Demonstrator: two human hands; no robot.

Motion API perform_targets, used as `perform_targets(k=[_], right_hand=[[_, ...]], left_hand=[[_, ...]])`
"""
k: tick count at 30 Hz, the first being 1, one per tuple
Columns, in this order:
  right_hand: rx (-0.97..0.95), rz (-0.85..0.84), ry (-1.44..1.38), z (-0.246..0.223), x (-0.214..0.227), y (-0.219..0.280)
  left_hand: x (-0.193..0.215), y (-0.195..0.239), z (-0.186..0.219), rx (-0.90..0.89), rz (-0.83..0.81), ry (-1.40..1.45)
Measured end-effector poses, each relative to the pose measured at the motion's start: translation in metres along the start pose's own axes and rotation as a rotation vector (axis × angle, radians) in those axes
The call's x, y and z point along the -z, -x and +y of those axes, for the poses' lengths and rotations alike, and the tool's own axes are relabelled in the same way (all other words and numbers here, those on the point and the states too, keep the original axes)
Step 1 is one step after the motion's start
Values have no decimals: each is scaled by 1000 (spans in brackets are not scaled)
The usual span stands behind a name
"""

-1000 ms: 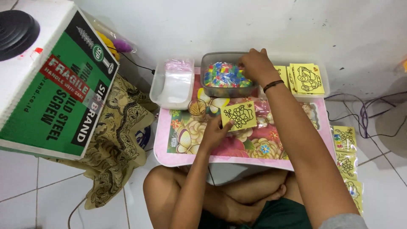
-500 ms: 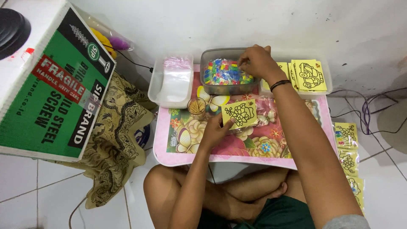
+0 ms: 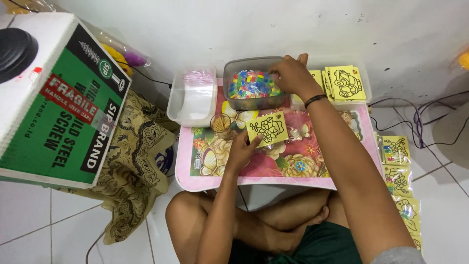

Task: The person sits on the floor and packs small yellow cards with printed designs into clear plastic bags. They pick up a card, place it inside a bag, and then set the packaged item aside on the floor.

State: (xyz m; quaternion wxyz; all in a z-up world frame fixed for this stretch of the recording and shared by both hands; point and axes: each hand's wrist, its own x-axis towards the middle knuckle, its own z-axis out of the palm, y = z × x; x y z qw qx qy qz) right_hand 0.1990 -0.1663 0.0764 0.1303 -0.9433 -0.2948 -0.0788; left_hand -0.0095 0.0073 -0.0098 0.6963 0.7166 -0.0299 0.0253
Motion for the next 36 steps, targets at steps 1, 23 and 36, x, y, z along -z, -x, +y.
perform_targets(k=[1,23,36], right_hand=[[2,4,0,5,3,1],[-496,116,-1205,26,-14,221],[-421,167,-1491,25,-29,213]], left_hand=[[1,-2,2,-4,0,-2],[-3,2,-1,7,-112,194],[3,-3,-12,-25,-170,189]])
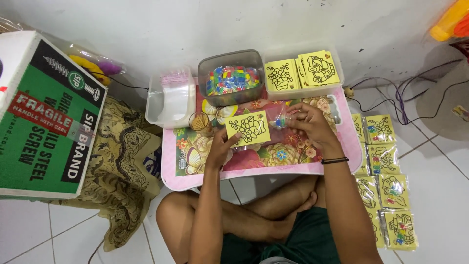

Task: The person sits on the floor and packs small yellow cards with printed designs into clear plastic bags. They pick up a card, place it inside a bag, and then set the packaged item aside on the floor.

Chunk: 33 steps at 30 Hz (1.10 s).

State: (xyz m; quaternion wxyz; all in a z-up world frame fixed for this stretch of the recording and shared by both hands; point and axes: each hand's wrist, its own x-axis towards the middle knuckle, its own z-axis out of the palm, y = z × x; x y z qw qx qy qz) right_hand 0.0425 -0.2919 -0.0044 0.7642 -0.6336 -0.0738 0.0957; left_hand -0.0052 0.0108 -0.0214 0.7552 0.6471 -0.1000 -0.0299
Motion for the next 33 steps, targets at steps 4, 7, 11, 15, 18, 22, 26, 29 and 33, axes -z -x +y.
perform_targets(k=[4,7,11,15,18,22,26,29,33], right_hand=[[-32,38,-74,12,-6,-8],[-41,44,-84,17,-12,-15],[-6,29,-24,22,-24,-17],[-12,23,23,29,-20,-22],[-35,34,11,14,-22,-11],[-33,66,44,24,-19,-19],[7,56,111,44,-13,-38],[68,73,163,36,-28,-37],[142,48,106,48,-38,-40]], left_hand=[[-1,0,2,-8,-5,-2],[-2,-1,2,-6,-17,-5],[1,-1,-4,-2,-24,-17],[1,-1,-4,11,11,9],[2,-1,-7,20,13,3],[4,-3,-11,25,-14,-7],[-5,2,3,26,-19,14],[-8,3,10,17,-14,51],[-3,0,-4,-21,-39,85]])
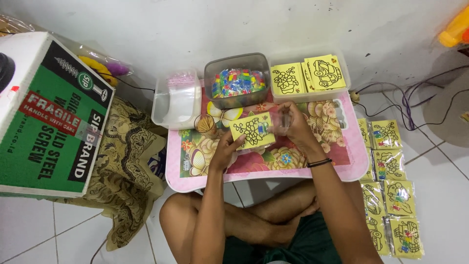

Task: The person sits on the floor and packs small yellow cards with printed designs into clear plastic bags. They pick up a card, place it inside a bag, and then set the packaged item aside on the floor.

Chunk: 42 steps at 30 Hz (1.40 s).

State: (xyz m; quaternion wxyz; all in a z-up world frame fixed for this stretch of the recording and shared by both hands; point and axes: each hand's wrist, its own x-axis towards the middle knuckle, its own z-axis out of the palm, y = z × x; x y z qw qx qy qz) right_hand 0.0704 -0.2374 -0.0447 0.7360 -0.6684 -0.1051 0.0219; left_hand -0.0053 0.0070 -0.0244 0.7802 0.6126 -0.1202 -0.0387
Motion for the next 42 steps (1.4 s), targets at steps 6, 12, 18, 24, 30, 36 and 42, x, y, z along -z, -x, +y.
perform_targets(k=[6,12,18,24,30,36,42], right_hand=[[-129,-231,-24,-90,-34,26],[-30,-169,-1,-61,-34,18],[-32,-172,114,-53,-39,17],[-14,-294,22,-28,-19,23],[-4,-222,140,-55,-31,21],[-10,-206,214,-24,-21,10],[-34,-182,188,-44,-31,21]], left_hand=[[7,0,0,16,-42,-10],[5,4,1,48,-38,-116],[4,1,4,51,47,-178],[1,4,9,65,91,-168],[9,-2,-11,37,36,-234],[20,-7,-32,38,2,-210],[18,-6,-31,36,-6,-215]])
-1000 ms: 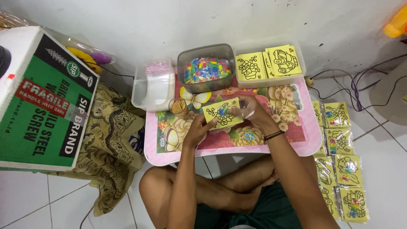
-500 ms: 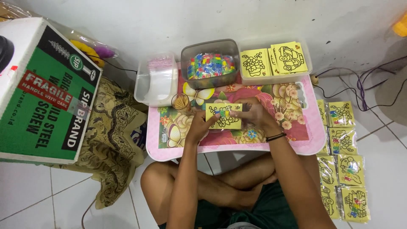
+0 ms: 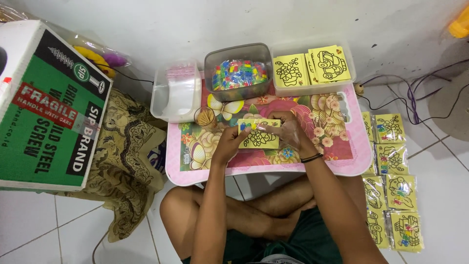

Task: The person sits on the floor and packs small yellow cards with printed designs into clear plastic bags. They pick up a card, place it inside a bag, and then set the packaged item aside on the floor.

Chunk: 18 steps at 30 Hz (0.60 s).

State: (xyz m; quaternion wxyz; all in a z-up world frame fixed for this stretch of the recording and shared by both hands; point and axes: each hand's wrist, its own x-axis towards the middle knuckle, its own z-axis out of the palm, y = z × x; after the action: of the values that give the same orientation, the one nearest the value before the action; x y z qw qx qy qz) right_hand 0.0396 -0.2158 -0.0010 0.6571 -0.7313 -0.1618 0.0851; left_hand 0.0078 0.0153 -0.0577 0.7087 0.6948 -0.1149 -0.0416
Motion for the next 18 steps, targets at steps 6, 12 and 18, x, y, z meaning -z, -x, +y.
perform_targets(k=[6,12,18], right_hand=[[-18,52,44,-18,-11,11],[6,374,-274,14,-9,-5],[94,816,-454,40,21,-13]], left_hand=[[7,-4,-28,3,19,-11],[6,-6,-32,37,184,124],[-2,-1,-10,7,265,244]])
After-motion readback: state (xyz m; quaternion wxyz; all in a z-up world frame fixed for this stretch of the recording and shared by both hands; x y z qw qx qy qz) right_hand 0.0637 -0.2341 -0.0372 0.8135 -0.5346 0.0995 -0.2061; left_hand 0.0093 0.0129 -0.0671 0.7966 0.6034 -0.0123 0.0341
